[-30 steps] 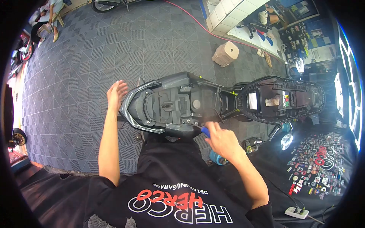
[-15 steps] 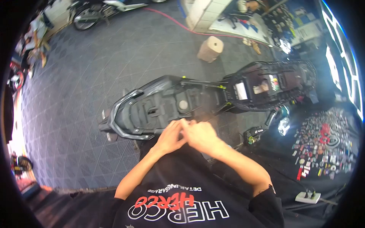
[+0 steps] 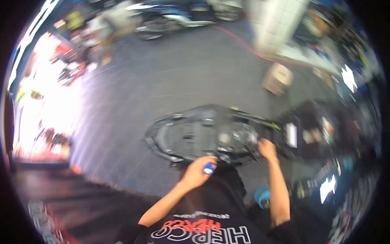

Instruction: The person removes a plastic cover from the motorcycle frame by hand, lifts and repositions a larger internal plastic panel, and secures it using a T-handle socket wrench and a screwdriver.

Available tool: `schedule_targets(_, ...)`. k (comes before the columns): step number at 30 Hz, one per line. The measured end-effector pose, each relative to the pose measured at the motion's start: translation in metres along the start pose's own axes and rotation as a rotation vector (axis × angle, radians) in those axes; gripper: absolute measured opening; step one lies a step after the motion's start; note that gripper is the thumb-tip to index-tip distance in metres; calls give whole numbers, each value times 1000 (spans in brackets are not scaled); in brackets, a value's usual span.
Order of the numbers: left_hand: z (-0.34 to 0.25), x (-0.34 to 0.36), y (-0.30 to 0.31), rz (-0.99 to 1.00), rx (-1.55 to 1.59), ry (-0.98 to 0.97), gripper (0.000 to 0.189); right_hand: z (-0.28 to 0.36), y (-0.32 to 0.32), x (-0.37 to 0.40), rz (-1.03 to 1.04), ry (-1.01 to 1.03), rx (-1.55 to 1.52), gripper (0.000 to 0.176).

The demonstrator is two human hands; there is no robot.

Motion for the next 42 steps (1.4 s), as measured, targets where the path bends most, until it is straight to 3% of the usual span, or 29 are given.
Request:
schedule_targets(2, 7, 11, -9, -35, -12, 60, 30, -76, -39, -34, -105, 73, 34, 27)
schedule_targets(4, 4, 17, -15, -55, -22, 148, 27, -95, -54, -49, -24, -27, -4, 17)
schedule_targets(6, 12, 21, -24, -130, 38, 227, 23, -108, -70, -63, 89, -126, 185, 16)
schedule_targets(12, 1, 26, -39, -257, 124, 319, 20, -109, -93, -83, 256, -73, 536, 18)
schedule_targets(22, -4, 33, -51, -342, 188, 267, 18, -135, -105, -98, 57, -29, 485, 18)
schedule_targets(33, -36, 54, -42, -380, 203, 170, 17, -130, -104, -109, 156, -104, 568, 18)
schedule_targets(37, -45, 72, -39, -402, 194, 225, 18, -125, -99, -107, 205, -130, 590, 18)
schedule_targets(42, -27, 87, -41, -422, 267, 202, 19, -112, -86, -98, 215, -148, 602, 18)
Point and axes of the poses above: each hand's wrist, its own x-axis away from the middle knuckle, its own y-axis out of the back of the hand, z = x × y, the point moved 5 cm from there along -x, towards the middle knuckle
